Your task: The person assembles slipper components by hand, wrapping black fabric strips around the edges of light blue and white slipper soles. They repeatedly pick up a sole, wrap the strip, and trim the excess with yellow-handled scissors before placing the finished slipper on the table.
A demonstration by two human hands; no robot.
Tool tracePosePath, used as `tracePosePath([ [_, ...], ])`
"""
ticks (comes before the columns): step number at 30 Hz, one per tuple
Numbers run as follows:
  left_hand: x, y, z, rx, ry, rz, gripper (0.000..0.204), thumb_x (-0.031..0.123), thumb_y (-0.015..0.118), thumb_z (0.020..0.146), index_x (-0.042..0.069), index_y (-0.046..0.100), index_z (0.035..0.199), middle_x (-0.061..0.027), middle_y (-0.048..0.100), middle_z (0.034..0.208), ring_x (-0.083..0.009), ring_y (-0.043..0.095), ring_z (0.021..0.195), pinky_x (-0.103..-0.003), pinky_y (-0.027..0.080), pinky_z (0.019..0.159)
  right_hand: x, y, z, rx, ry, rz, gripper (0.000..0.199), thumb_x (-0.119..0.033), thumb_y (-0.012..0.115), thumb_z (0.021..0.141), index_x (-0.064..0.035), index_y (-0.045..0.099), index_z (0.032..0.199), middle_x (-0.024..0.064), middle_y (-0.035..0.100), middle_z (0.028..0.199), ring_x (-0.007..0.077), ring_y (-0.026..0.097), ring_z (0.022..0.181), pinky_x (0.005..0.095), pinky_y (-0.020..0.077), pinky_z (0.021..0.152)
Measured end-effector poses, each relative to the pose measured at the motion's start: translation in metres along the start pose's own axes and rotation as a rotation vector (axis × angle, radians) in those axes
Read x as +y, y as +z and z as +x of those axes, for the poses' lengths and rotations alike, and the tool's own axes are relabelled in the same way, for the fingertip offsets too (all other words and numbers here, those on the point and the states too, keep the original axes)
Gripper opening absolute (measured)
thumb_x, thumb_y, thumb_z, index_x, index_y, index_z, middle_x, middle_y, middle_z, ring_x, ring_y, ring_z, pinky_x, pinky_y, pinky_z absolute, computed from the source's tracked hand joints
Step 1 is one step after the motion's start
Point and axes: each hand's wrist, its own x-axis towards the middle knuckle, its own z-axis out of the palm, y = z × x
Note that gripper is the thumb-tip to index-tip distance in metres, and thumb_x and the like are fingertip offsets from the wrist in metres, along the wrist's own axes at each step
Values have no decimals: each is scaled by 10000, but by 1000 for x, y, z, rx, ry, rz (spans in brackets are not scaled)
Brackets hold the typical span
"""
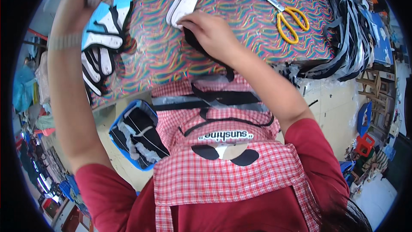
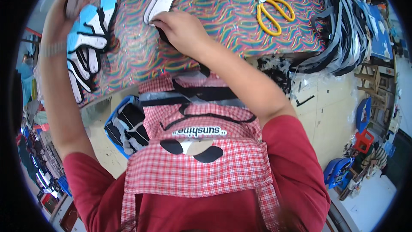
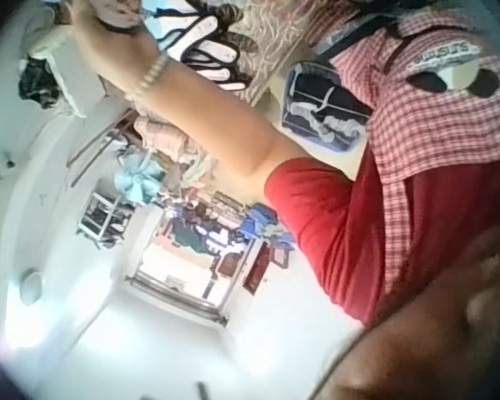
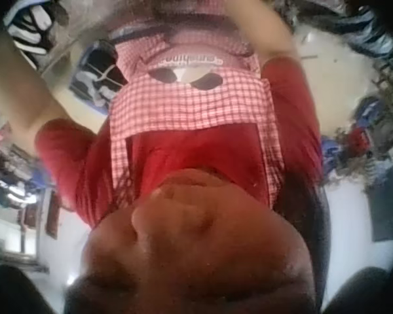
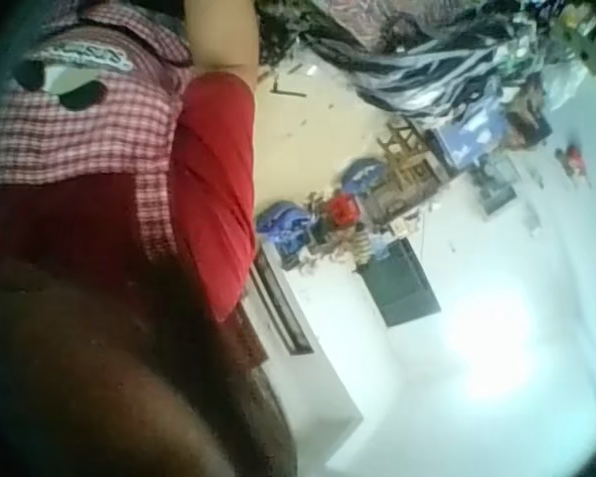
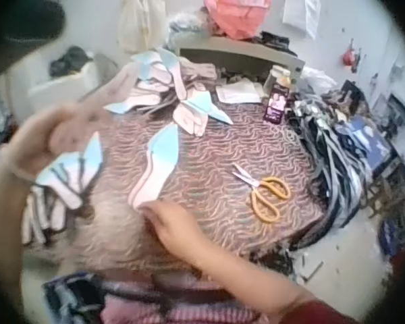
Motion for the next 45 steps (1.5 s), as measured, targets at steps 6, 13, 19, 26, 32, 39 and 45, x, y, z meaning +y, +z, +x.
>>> tracePosePath([
  [6, -76, 102, -145, 78, 202, 1010, 352, 29, 689, 743, 80, 662, 1091, -145, 643, 1100, -338, 584, 918, -438, 458, 884, -65, -99, -73, -306, 549, 1213, 252, -129, 467, 978, -16, 522, 1196, 83, 620, 820, 84, 593, 604, 216, 481, 496],
  [13, -115, 132, -87, 317, -115, 503, 368, 111, 766, 738, -21, 643, 1059, -86, 617, 777, -148, 553, 668, -263, 451, 621, -41, -41, -55, -138, 424, 289, 166, -136, 585, 919, -7, 632, 1013, 54, 639, 891, 120, 601, 755, 246, 464, 651],
  [19, -68, 151, -81, 147, -224, -479, 249, 69, 656, 847, -12, 597, 1074, -31, 646, 938, -111, 618, 804, -265, 504, 708, -53, -38, -43, 20, 436, 691, 156, -91, 589, 916, -1, 616, 1040, 41, 634, 886, 90, 595, 755, 228, 484, 675],
  [26, -37, 177, -98, 375, -45, -688, 325, 82, 627, 879, -2, 531, 1178, -126, 623, 1109, -175, 606, 1001, -317, 488, 862, -75, -56, -23, -17, 504, 1075, 155, -82, 637, 890, -22, 604, 1029, 18, 640, 904, 56, 592, 814, 202, 486, 741],
  [32, -45, 179, -99, 506, 41, -587, 242, 27, 642, 859, 1, 586, 1094, -70, 647, 1006, -137, 625, 878, -272, 489, 793, -79, -48, -21, 10, 499, 1080, 143, -65, 669, 867, -19, 587, 976, 21, 637, 923, 64, 597, 854, 211, 490, 770],
  [39, -44, 189, -101, 572, 106, -435, 243, 62, 637, 873, -18, 599, 1100, -83, 629, 1059, -160, 611, 930, -289, 481, 828, -84, -37, -29, 181, 553, 962, 167, -95, 702, 839, -9, 615, 953, 29, 634, 893, 94, 613, 830, 232, 496, 726],
  [45, -45, 169, -92, 312, 334, 44, 320, 194, 613, 903, -45, 605, 1117, -189, 618, 1140, -216, 584, 1051, -339, 462, 912, -79, -60, -22, -42, -36, 231, 165, -157, 617, 869, -23, 656, 956, 113, 607, 900, 241, 592, 905, 339, 465, 761],
])
